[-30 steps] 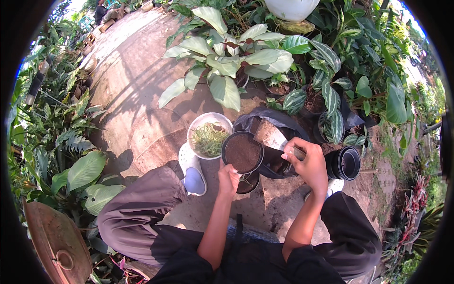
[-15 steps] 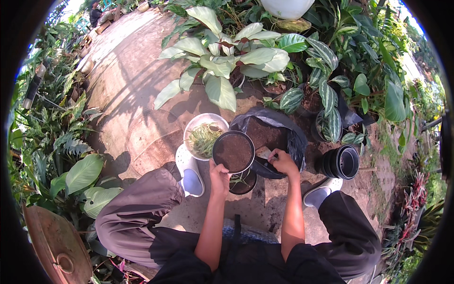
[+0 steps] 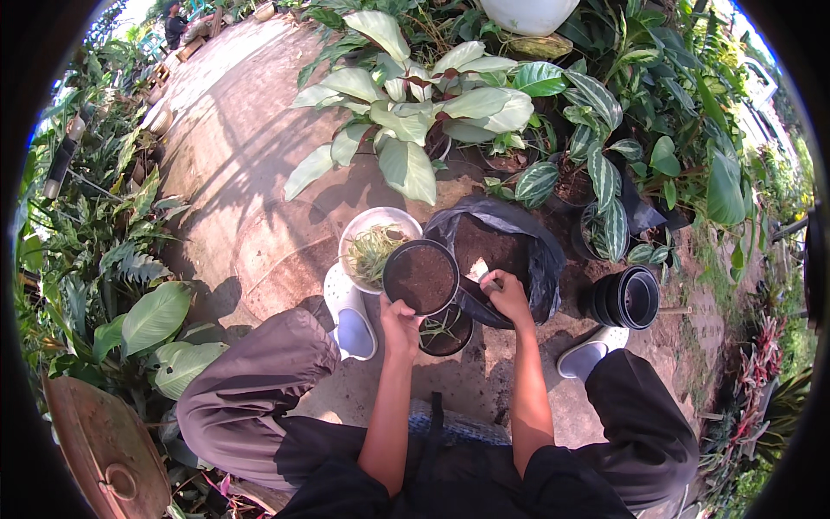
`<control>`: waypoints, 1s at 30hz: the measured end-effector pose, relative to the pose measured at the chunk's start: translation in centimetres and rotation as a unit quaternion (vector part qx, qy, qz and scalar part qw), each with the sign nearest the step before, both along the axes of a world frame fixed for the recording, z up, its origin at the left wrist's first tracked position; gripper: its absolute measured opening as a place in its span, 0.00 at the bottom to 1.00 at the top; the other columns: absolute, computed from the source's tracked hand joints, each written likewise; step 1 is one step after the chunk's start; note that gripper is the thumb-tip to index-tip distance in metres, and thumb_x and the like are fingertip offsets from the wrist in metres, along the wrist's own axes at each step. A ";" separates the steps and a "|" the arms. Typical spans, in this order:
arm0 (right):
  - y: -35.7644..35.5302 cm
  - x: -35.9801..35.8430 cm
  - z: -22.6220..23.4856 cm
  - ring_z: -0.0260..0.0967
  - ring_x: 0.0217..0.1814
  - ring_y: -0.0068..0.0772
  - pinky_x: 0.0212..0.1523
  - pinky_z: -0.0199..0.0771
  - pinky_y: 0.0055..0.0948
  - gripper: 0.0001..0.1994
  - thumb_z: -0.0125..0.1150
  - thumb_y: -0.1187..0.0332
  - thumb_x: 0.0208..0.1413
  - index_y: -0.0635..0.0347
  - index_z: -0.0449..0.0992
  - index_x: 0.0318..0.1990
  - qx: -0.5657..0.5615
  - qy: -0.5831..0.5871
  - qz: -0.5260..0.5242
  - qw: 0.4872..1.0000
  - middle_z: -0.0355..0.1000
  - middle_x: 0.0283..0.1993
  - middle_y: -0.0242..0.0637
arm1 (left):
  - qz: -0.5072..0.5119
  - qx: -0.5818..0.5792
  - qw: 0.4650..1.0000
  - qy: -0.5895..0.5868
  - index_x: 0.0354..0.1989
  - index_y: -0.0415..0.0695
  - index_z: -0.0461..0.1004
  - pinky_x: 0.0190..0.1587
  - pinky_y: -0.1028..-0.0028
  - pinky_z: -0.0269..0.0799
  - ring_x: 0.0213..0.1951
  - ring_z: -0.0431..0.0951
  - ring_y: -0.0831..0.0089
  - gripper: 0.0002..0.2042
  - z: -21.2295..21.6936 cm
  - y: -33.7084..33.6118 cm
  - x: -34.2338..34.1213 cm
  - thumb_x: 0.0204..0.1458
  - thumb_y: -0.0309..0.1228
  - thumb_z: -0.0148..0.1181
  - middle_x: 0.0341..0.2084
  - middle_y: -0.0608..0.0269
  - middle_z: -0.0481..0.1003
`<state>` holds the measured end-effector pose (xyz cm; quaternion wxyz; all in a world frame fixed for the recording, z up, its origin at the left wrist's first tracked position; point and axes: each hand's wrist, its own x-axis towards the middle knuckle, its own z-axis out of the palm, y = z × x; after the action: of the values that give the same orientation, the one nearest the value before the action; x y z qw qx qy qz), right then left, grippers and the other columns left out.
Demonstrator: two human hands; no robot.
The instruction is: The person fills a black plastic pot with soil using a small hand trowel and then places a green plant cutting into the soil, pressing it down by hand.
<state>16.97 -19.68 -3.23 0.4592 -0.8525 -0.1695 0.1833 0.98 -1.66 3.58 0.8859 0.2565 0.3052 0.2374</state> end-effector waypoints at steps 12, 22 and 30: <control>-2.4 2.0 10.4 0.68 0.34 0.18 0.37 0.66 0.24 0.03 0.62 0.76 0.55 0.63 0.78 0.37 0.120 0.061 0.043 0.990 0.76 0.31 0.29 | -0.002 0.027 0.999 0.028 0.51 0.43 0.59 0.51 0.49 0.79 0.51 0.75 0.51 0.24 -1.6 0.0 0.1 0.40 0.20 0.47 0.48 0.51 0.69; -1.9 -0.8 18.2 0.73 0.38 0.26 0.45 0.71 0.30 0.05 0.63 0.79 0.49 0.66 0.77 0.35 0.013 0.025 0.216 0.976 0.77 0.32 0.35 | -0.028 0.030 0.999 0.033 0.50 0.44 0.59 0.52 0.49 0.79 0.49 0.76 0.52 0.23 -1.5 -0.3 0.2 0.41 0.20 0.47 0.47 0.52 0.70; -1.3 -1.6 18.3 0.78 0.38 0.35 0.46 0.73 0.32 0.06 0.63 0.78 0.47 0.66 0.78 0.35 -0.042 -0.022 0.207 0.977 0.79 0.33 0.40 | -0.046 0.001 0.998 0.049 0.44 0.46 0.60 0.47 0.54 0.80 0.37 0.72 0.67 0.19 -1.2 -0.4 0.2 0.41 0.19 0.48 0.39 0.60 0.68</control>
<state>15.39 -20.94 15.06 0.3715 -0.8212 -0.3446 0.2623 1.15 -2.09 2.33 0.8796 0.2822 0.3362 0.1835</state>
